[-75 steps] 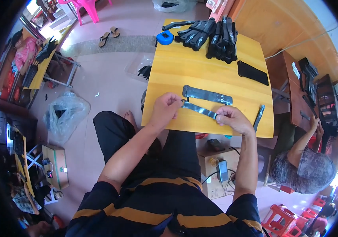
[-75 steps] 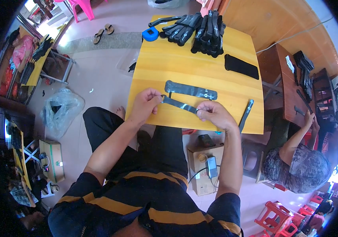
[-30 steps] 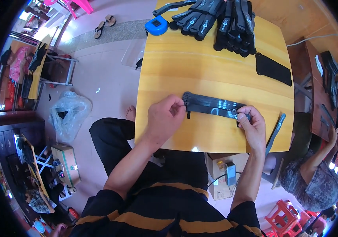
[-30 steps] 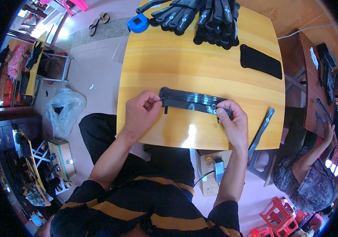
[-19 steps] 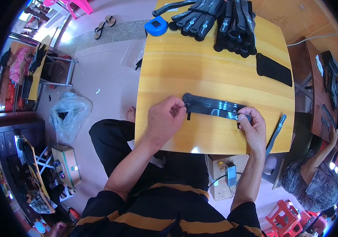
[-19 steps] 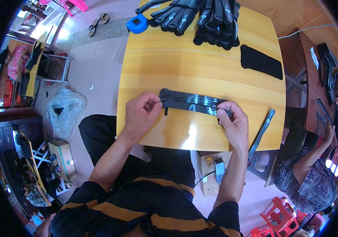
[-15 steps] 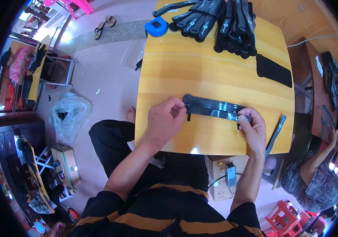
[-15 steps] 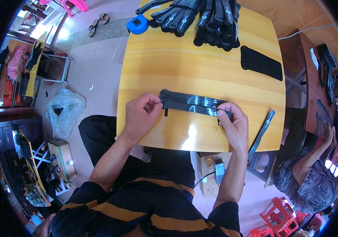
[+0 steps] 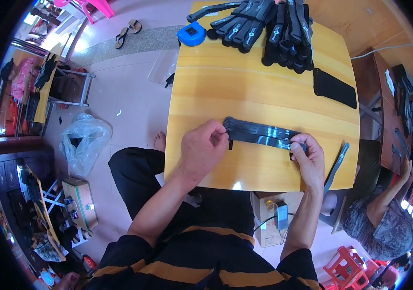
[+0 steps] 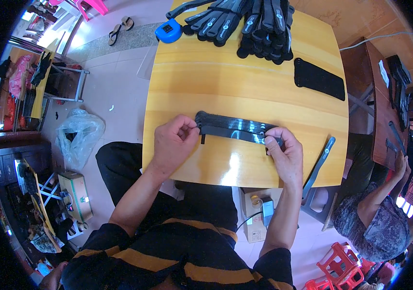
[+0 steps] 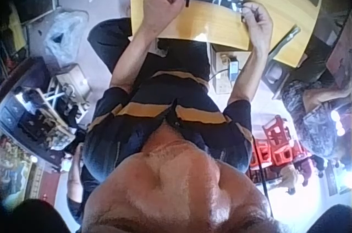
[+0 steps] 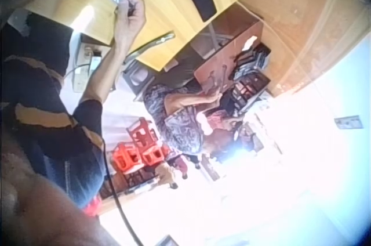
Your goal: The recorder is assembling small plastic components onto black velcro straps at a wooden table.
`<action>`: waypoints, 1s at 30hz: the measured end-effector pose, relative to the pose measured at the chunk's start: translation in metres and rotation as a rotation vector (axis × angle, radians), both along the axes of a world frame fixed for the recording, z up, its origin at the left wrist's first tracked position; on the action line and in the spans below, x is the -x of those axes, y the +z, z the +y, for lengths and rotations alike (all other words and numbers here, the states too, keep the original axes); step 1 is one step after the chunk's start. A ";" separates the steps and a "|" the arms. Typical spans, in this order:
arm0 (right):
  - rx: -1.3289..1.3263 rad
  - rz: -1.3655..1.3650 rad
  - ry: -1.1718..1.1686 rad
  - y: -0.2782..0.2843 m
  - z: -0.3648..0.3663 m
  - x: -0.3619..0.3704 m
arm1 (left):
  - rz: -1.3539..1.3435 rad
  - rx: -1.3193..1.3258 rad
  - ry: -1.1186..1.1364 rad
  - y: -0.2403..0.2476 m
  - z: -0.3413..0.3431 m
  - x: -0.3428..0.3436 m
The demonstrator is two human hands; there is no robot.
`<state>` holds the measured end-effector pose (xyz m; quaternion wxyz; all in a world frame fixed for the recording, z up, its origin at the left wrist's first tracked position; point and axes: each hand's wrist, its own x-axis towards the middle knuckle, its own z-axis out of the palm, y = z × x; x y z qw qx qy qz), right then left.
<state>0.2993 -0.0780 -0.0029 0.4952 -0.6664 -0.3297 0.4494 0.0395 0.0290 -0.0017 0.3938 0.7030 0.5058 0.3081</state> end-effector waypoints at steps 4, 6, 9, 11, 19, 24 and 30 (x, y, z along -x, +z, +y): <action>-0.007 0.002 0.008 0.000 0.000 0.000 | -0.006 -0.025 -0.001 -0.001 0.000 -0.001; -0.010 0.005 0.008 -0.001 0.000 -0.001 | -0.015 -0.052 -0.002 -0.002 0.000 -0.001; -0.015 0.001 0.011 -0.003 0.000 -0.001 | 0.006 -0.066 -0.004 -0.002 0.000 -0.002; -0.021 0.003 0.012 -0.004 0.000 -0.002 | 0.010 -0.077 -0.005 -0.002 0.000 -0.002; -0.025 0.004 0.011 -0.002 0.000 -0.002 | 0.017 -0.077 -0.004 -0.002 0.001 -0.002; -0.022 0.001 0.010 -0.001 0.000 -0.001 | 0.047 -0.030 -0.007 0.002 0.001 -0.001; -0.019 -0.014 0.014 -0.002 0.001 0.000 | 0.055 -0.031 -0.010 -0.001 0.001 -0.002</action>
